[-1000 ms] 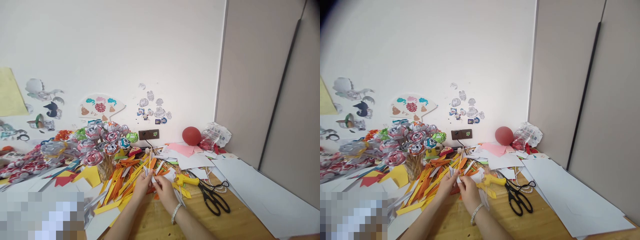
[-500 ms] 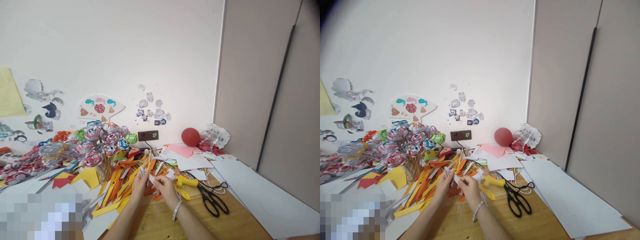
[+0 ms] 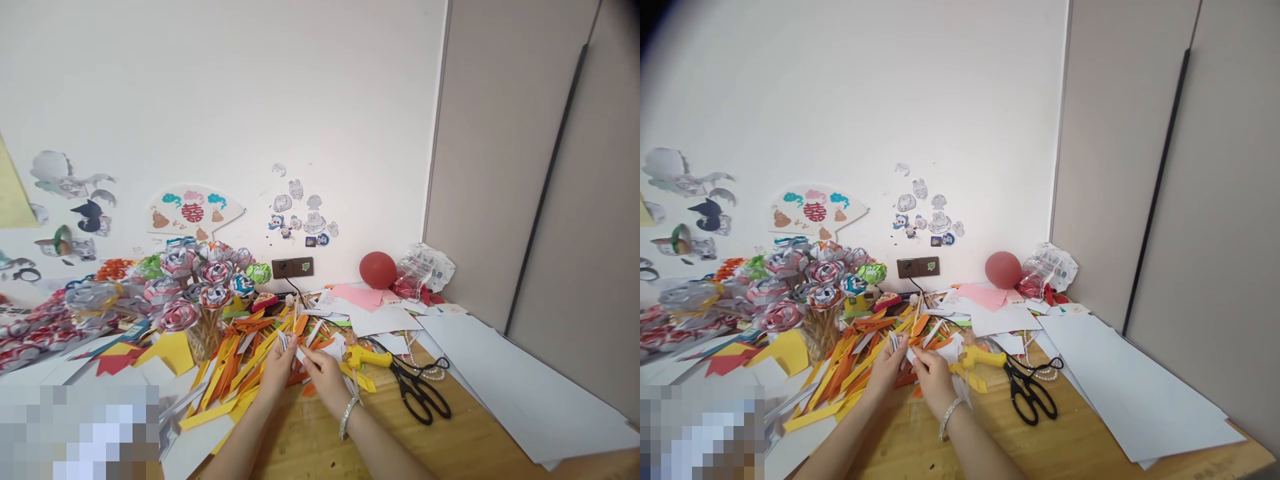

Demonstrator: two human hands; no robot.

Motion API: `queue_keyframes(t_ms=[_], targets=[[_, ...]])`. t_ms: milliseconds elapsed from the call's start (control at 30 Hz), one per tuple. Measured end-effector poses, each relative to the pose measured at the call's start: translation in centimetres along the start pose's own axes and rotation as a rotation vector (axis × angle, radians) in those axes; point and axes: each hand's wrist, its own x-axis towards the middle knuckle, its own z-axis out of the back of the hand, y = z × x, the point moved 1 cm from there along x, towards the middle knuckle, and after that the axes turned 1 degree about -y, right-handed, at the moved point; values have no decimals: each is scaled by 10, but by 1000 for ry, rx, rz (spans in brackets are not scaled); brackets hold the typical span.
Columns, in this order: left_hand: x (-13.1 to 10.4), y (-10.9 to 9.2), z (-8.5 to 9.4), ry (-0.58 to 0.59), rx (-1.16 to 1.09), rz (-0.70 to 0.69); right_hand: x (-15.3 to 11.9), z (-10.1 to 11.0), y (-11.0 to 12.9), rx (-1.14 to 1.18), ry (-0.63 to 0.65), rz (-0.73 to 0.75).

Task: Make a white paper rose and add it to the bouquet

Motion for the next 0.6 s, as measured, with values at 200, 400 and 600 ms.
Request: queue_keyframes(t_ms=[200, 400, 600], targets=[[-3, -10, -2, -76, -45, -62, 1, -2, -1, 25, -88, 9], [-4, -11, -3, -106, -20, -80, -1, -1, 3, -13, -84, 16], [-4, -6, -4, -74, -23, -44, 0, 2, 8, -34, -91, 34]])
